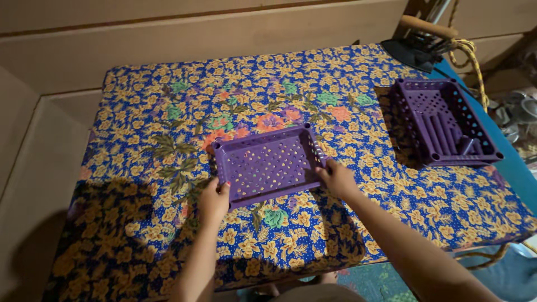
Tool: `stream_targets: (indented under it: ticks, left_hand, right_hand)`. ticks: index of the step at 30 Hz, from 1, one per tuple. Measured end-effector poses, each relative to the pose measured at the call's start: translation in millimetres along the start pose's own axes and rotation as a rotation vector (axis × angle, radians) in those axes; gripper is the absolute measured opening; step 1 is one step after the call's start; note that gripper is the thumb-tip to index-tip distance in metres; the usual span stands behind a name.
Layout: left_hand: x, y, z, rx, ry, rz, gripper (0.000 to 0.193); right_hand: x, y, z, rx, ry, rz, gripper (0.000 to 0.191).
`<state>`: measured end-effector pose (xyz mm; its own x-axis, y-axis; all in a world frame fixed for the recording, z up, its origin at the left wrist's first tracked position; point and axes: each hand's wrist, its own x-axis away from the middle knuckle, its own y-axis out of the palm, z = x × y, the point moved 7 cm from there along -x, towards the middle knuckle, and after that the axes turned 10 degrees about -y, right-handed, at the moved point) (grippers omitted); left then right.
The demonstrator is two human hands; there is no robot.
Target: The person takes apart a small purple plastic multi-tier storage rack on a table. They pull the perforated trays apart, detach the cylindrical leg posts from the tray corners one by one, and set the separated trays and posts on the table.
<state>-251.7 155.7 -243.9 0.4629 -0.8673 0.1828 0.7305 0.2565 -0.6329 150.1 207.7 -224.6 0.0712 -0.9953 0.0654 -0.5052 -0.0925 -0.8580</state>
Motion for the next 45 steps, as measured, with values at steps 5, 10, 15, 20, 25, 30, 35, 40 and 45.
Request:
stream_targets:
  ticks: [5, 10, 15, 20, 25, 30, 35, 40, 45]
  left_hand:
    - [18, -12, 7, 0.076, 0.091, 0.034, 0.055]
    - [71, -37, 38, -0.041, 0.432, 0.063, 0.076]
    - [113, -51, 88, 0.068, 0.680, 0.190, 0.082]
    - [105, -45, 140, 0.144, 0.660, 0.109, 0.066]
    - [112, -9, 190, 0.415, 0.799, -0.154, 0.060]
    - [112, 57, 216, 0.805, 0.658, -0.524, 0.048]
    - [117, 78, 245, 0.824, 0.704, -0.407, 0.062]
    - [132, 80, 284, 0.817, 0.726, -0.283, 0.064]
    - [151, 67, 318, 0.779, 0.790, -0.171, 0.067]
  right_hand:
    - [13, -18, -12, -0.357, -0.006, 0.029, 0.067]
    - [43, -40, -49, -0.512, -0.529, -0.055, 0.085]
    - [47, -55, -9, -0.388, -0.150, 0.145, 0.060]
    - [56, -128, 17, -0.596, -0.237, 0.493, 0.045]
    - [78, -199, 56, -0.916, -0.084, 0.581, 0.046]
    - [91, -237, 113, -0.968, -0.138, 0.650, 0.039]
    - [92, -240, 199, -0.406, 0.145, 0.681, 0.030]
    - [75, -240, 221, 0.079, 0.208, 0.571, 0.030]
    - [40, -230, 191, 0.345, 0.126, 0.390, 0.042]
